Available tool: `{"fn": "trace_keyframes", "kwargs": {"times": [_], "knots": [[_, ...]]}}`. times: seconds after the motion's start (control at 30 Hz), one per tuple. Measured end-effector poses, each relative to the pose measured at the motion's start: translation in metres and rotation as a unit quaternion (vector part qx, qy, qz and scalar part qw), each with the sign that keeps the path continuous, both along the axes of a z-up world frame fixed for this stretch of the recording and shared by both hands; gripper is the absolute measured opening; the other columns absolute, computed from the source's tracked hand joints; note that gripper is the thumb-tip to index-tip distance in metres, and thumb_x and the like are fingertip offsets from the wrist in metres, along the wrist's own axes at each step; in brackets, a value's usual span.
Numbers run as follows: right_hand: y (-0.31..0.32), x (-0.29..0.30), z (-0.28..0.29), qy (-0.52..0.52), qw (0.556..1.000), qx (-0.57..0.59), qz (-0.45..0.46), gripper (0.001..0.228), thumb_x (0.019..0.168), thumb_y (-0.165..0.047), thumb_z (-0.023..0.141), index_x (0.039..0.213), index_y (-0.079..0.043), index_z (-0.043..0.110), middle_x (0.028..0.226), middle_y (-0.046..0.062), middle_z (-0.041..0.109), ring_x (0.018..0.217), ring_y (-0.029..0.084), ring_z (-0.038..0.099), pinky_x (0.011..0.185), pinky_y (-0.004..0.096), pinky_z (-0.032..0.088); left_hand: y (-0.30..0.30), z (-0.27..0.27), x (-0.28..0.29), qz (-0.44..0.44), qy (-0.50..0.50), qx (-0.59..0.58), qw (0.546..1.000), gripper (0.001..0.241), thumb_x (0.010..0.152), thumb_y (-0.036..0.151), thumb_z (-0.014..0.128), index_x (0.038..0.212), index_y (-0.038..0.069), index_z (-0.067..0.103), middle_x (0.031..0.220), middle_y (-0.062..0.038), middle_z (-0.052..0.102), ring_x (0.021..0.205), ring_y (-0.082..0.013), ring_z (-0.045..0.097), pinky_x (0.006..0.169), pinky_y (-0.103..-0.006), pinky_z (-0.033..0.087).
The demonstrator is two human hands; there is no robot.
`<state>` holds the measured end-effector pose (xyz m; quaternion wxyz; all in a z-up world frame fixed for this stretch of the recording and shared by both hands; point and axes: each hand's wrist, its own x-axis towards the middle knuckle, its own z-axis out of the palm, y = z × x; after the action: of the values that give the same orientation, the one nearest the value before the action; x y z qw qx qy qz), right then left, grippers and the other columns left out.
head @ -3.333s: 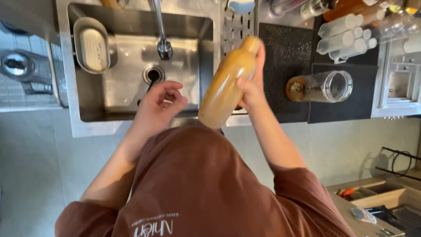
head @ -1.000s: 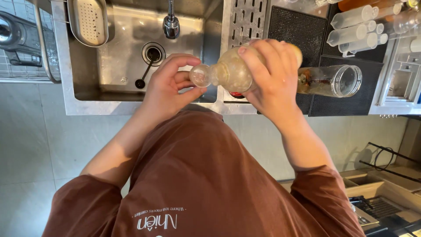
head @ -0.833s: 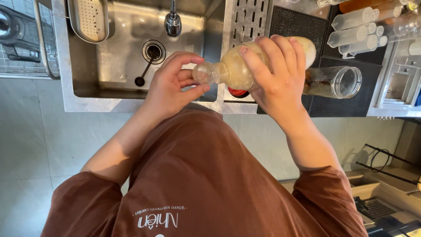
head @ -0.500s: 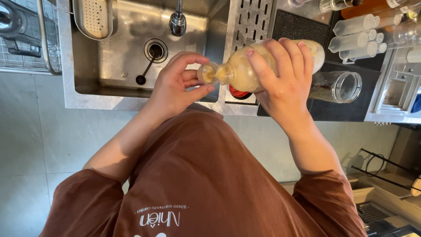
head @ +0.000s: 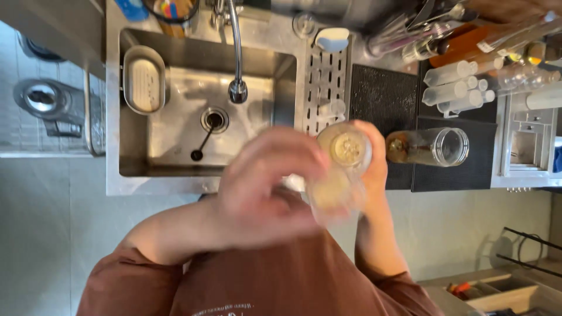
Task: The person lays a rubber mat on the bar counter, scoops syrup from a jar with a spoon into a cup, adds ice from an ice well, pours liquid from a bottle, shakes the mixture in a shaker bottle, and pours the finished drink into a serving cup.
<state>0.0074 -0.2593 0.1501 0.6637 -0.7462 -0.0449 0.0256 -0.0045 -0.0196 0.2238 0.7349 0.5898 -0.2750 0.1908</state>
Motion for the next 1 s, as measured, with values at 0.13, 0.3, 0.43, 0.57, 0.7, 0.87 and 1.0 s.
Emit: {"fn": "trace_keyframes", "kwargs": {"times": [0.13,0.3,0.43,0.57,0.7,0.87,1.0], "knots": [[-0.005,-0.006,-0.006,-0.125,0.958,-0.260,-0.016,0.099,0.057,-0.017,0.099,0.141,-0.007,0.048,0.130,0.010,0.061,0.120,0.020,0.061,0.105,0.034,0.050,0.011,0.046,-0.006,-0.016,-0.233,0.043,0.971,0.040,0.091,0.012,0.093,0.111,-0.002,0.061,0.114,-0.020,0.064,0.103,-0.0270,0.073,0.089,-0.0356,0.068],[-0.012,-0.010,-0.018,-0.065,0.967,-0.245,-0.019,0.097,0.057,-0.020,0.098,0.140,-0.007,0.049,0.126,0.008,0.065,0.117,0.017,0.064,0.103,0.034,0.051,0.012,0.062,-0.008,-0.077,-0.217,0.037,0.972,0.028,0.099,0.011,0.078,0.115,-0.004,0.061,0.119,-0.022,0.065,0.108,-0.0297,0.075,0.092,-0.0359,0.068],[-0.019,-0.019,-0.034,-0.032,0.970,-0.239,0.002,0.095,0.058,-0.020,0.097,0.139,-0.008,0.050,0.125,0.007,0.067,0.117,0.016,0.065,0.103,0.034,0.052,0.011,0.067,-0.017,-0.134,-0.170,0.025,0.976,0.022,0.107,0.011,0.064,0.120,-0.007,0.062,0.124,-0.023,0.066,0.112,-0.0325,0.077,0.095,-0.0362,0.069],[-0.022,-0.019,-0.053,0.023,0.979,-0.199,0.045,0.098,0.054,-0.019,0.098,0.139,-0.009,0.050,0.126,0.008,0.065,0.119,0.017,0.063,0.103,0.035,0.050,0.008,0.064,-0.029,-0.185,-0.124,0.009,0.975,0.024,0.112,0.011,0.054,0.122,-0.009,0.062,0.127,-0.025,0.067,0.115,-0.0345,0.078,0.097,-0.0365,0.069],[-0.030,-0.017,-0.077,-0.009,0.995,-0.098,-0.017,0.105,0.056,-0.022,0.099,0.144,-0.010,0.043,0.130,0.007,0.060,0.122,0.018,0.059,0.106,0.036,0.050,0.001,0.057,-0.039,-0.204,-0.059,0.034,0.977,0.021,0.109,0.011,0.060,0.120,-0.007,0.064,0.122,-0.022,0.071,0.111,-0.0328,0.080,0.096,-0.0373,0.069],[-0.044,-0.017,-0.075,-0.011,0.969,-0.248,0.018,0.101,0.057,-0.023,0.101,0.143,-0.011,0.049,0.131,0.005,0.066,0.124,0.018,0.066,0.108,0.037,0.053,-0.005,0.058,-0.029,0.074,0.024,0.012,0.997,0.032,0.092,0.017,0.081,0.116,0.006,0.064,0.114,-0.011,0.071,0.098,-0.0208,0.079,0.088,-0.0297,0.070],[-0.054,-0.019,-0.084,-0.041,0.996,-0.084,-0.011,0.108,0.059,-0.025,0.100,0.147,-0.007,0.039,0.137,0.008,0.057,0.126,0.020,0.059,0.110,0.039,0.050,0.007,0.010,0.001,0.100,-0.046,0.215,0.970,0.050,0.081,0.016,0.094,0.114,-0.001,0.060,0.108,-0.014,0.066,0.098,-0.0249,0.070,0.085,-0.0327,0.060]]}}
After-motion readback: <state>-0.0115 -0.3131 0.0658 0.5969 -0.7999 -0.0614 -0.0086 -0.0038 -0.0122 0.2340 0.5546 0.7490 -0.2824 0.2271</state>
